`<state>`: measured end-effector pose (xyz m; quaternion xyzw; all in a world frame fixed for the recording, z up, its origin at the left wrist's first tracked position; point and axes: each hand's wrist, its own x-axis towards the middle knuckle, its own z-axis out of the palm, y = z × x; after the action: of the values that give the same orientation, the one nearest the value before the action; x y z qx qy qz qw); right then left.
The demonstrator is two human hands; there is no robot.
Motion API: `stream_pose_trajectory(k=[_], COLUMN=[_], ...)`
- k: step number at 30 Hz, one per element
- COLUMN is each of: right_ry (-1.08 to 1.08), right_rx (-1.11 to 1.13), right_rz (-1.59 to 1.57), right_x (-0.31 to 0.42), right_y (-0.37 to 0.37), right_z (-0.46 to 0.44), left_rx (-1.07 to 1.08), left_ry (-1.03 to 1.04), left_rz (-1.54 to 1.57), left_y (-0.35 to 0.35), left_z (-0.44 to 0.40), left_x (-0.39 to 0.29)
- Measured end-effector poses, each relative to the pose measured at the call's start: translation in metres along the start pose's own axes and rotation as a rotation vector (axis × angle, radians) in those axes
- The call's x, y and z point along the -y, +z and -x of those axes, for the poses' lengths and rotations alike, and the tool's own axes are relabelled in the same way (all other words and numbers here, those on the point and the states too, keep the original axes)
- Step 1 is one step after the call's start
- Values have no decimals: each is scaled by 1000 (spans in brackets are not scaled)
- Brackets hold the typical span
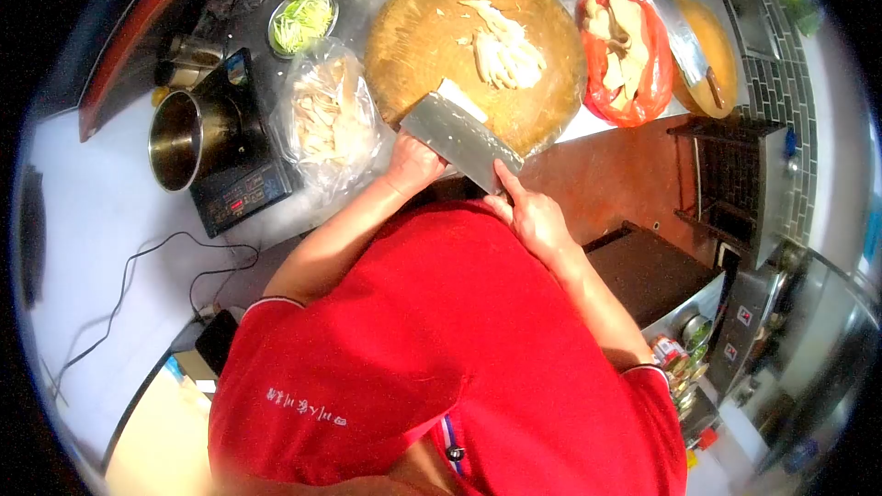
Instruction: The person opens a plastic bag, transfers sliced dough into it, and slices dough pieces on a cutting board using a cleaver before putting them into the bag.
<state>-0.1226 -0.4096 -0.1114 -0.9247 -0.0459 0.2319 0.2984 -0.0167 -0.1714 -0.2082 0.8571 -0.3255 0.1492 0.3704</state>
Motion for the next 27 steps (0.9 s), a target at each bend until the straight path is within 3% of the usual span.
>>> stream_pose_trajectory(k=[11,12,13,15,17,21,22,25,27], right_ry=[-215,98,245,368,316,436,465,529,531], right_rx=[-79,117,130,78,56,55,32,-12,-2], right_rz=[-247,-429,-588,-748,-1088,-1383,-1462,-1649,-1702], right_x=[-4,9,2,-6,-41,-76,-82,-109,-129], right_y=[-25,-53,-65,-92,-96,-106,-104,-92,-85], right_z=[-85,-84,-87,-82,-80,-52,-46,-37,-34], left_rx=[63,53,43,76,102,246,375,442,647], left_ry=[-5,4,12,-34,-65,-199,-242,-80,-61], left_rz=[-57,-50,-44,-56,-62,-41,-45,-206,-143], left_y=[0,-2,-2,0,-3,-11,-8,-6,-11], left_z=[2,0,-2,-5,-11,-44,-54,-110,-156], left_x=[0,-1,-3,-7,-13,-13,-6,6,13])
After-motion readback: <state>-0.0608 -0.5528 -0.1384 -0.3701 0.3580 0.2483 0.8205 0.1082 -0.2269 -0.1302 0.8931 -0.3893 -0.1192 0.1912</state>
